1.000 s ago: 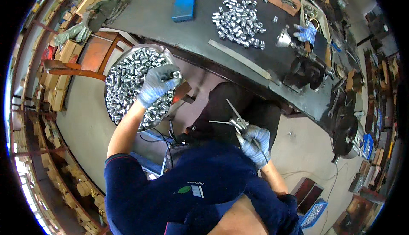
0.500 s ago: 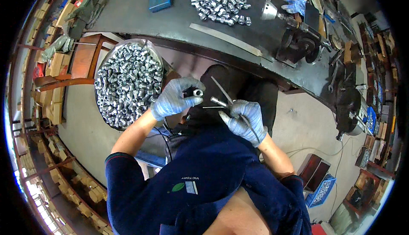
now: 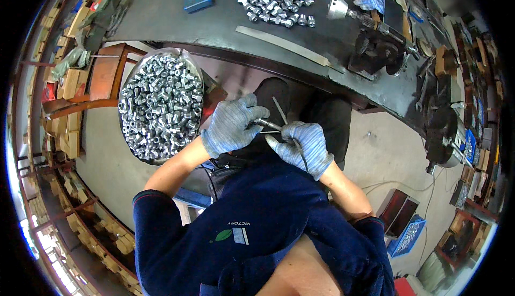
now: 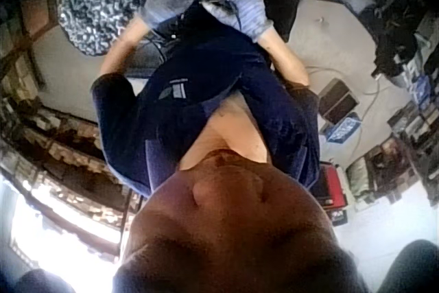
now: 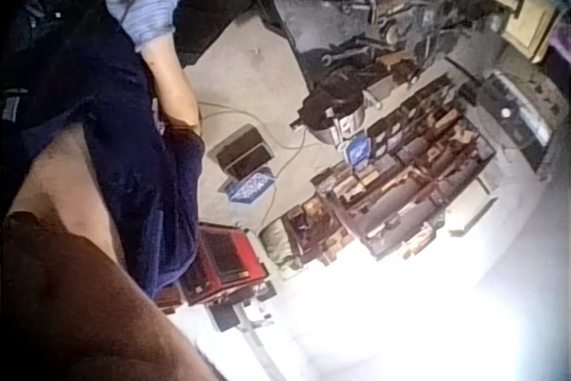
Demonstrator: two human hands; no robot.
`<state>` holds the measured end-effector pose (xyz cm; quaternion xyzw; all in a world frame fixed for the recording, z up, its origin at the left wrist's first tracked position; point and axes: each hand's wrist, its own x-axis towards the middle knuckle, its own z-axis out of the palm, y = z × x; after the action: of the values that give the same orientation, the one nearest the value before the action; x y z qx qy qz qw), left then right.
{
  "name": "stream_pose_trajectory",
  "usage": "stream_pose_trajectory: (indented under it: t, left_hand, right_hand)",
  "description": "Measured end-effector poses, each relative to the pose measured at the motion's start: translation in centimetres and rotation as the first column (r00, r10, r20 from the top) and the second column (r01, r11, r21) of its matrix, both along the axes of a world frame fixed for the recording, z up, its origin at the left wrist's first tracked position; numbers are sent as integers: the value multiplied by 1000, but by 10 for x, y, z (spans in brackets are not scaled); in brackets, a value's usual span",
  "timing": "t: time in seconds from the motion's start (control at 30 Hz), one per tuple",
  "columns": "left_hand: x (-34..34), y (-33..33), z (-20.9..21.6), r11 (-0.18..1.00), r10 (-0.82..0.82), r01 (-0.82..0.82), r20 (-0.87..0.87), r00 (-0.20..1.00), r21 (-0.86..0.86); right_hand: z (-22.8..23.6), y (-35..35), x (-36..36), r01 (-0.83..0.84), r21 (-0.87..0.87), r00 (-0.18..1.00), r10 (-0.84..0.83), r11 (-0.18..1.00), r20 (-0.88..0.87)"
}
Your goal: The person picks up metal parts from a bin and measures them using a caliper on a workbench, then places the measured parts in a separate pile.
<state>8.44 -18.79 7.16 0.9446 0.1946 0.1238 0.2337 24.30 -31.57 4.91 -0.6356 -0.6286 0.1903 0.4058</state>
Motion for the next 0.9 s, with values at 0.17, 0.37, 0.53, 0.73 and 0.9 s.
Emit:
stream_pose_trajectory:
  t: [0.17, 0.37, 0.53, 0.73, 0.9]
  left_hand:
    - [-6, 15, 7, 811, 98, -35, 76, 992, -583]
    - [-6, 6, -6, 635, 121, -174, -126, 985, -753]
    - [-4, -2, -7, 671, 113, -29, 63, 992, -741]
    - [-4, 18, -3, 886, 38, 89, 264, 964, -454]
    - [-5, 28, -8, 985, 161, -151, 136, 978, -81]
  right_hand:
    - [-3, -6, 7, 10, 49, 1000, -11, 999, 22]
    - [1, -4, 2, 8, 80, 986, -21, 997, 168]
    - [-22, -9, -6, 52, -39, 927, -63, 998, -370]
    - [-23, -19, 5, 86, -130, 881, -136, 988, -453]
    - [11, -30, 14, 43, 91, 912, -2, 995, -410]
